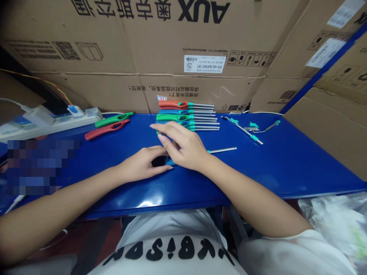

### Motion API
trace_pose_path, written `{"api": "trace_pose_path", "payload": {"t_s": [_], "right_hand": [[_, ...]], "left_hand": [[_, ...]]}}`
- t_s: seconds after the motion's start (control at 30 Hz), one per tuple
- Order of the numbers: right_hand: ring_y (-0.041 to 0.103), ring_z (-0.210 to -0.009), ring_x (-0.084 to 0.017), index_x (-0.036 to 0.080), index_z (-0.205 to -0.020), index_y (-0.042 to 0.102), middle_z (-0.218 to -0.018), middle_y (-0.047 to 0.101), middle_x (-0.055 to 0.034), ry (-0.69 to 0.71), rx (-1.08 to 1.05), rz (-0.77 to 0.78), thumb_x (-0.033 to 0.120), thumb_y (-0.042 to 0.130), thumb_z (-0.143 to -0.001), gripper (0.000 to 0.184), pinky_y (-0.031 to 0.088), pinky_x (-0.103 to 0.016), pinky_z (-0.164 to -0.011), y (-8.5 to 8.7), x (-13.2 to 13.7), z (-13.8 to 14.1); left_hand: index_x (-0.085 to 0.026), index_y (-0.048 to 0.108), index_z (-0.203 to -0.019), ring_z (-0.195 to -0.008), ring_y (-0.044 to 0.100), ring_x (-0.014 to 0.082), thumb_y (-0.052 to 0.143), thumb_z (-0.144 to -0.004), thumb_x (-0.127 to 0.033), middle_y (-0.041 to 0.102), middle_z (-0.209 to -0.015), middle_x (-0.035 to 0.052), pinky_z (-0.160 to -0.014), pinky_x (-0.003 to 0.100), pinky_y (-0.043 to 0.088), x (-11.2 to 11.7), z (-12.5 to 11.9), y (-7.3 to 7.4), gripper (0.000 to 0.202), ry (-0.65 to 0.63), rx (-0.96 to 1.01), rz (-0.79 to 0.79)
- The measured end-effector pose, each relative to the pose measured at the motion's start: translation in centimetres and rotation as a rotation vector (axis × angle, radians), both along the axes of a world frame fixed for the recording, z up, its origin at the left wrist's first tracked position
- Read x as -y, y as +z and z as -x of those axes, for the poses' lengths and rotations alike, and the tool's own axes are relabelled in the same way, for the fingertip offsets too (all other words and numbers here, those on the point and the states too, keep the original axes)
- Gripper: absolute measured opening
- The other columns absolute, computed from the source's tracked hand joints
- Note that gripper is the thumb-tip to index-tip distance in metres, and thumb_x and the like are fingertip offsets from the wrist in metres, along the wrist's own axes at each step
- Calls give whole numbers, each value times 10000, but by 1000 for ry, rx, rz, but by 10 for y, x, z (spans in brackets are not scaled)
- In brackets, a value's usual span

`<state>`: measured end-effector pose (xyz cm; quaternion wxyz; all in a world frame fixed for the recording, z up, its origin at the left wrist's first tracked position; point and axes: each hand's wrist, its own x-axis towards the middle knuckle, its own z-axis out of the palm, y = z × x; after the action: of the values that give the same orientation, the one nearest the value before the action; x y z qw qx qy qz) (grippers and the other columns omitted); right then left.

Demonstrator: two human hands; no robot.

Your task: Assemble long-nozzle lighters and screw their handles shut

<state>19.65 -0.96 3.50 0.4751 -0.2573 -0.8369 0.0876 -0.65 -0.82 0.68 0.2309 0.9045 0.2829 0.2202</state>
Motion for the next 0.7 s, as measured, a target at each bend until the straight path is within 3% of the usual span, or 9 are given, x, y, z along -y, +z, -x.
{"api": "trace_pose_path", "payload": {"t_s": [0.07,0.13,0.27,0.37,0.43,0.53,0.6,0.7], "right_hand": [[649,-643,-81,206,-1392,573,-1180,727,-70,100,-18,153,206,418,-1055,370,581,-250,-683,-1,-1,1],[620,-591,-68,208,-1351,602,-1114,739,-45,121,-47,190,217,477,-1040,336,561,-223,-622,-1,-2,1],[631,-627,-96,192,-1065,708,-940,755,-23,-24,0,-64,268,671,-954,139,542,-237,-661,0,-4,-3],[690,-703,-136,173,-1056,690,-869,756,-36,-35,120,-226,280,648,-968,145,535,-242,-642,1,-2,-4],[733,-880,-168,150,-1201,651,-1023,767,-84,11,180,-231,234,550,-1007,234,565,-256,-715,2,1,-4],[716,-1065,-157,161,-1388,553,-1201,735,-92,88,141,-86,149,413,-1033,381,580,-269,-869,1,5,-1],[729,-1008,-135,201,-1361,586,-1178,749,-55,82,90,-25,154,441,-1031,364,583,-251,-866,1,5,-1],[750,-874,-140,211,-1196,688,-1070,785,-36,-9,93,-102,222,596,-989,227,588,-241,-785,0,2,-3]], "left_hand": [[-184,653,-1118,-997,702,234,690,-921,-327,718,-1081,72,-912,363,558,0,0,1,246,8,-4,1],[-182,659,-1110,-982,703,226,697,-908,-306,714,-1075,68,-902,347,556,0,0,2,240,1,-12,1],[-182,658,-1137,-1002,697,222,709,-893,-272,718,-1106,67,-906,329,552,0,0,2,266,-12,-18,-5],[-174,667,-1119,-979,697,230,698,-899,-284,720,-1065,72,-891,341,554,0,0,-2,248,8,-24,-23],[-167,666,-1119,-981,694,238,693,-902,-295,718,-1052,80,-897,358,554,-1,1,-3,253,17,-33,-29],[-166,656,-1133,-1026,687,237,688,-905,-272,714,-1098,88,-934,359,547,-1,1,-4,253,-9,-23,-24],[-169,651,-1142,-1055,684,235,688,-904,-248,713,-1125,89,-956,354,541,-1,1,-3,254,-24,-11,-30],[-174,654,-1130,-1029,690,230,690,-908,-255,720,-1100,81,-936,347,546,-1,1,-3,238,-21,-11,-41]]}}
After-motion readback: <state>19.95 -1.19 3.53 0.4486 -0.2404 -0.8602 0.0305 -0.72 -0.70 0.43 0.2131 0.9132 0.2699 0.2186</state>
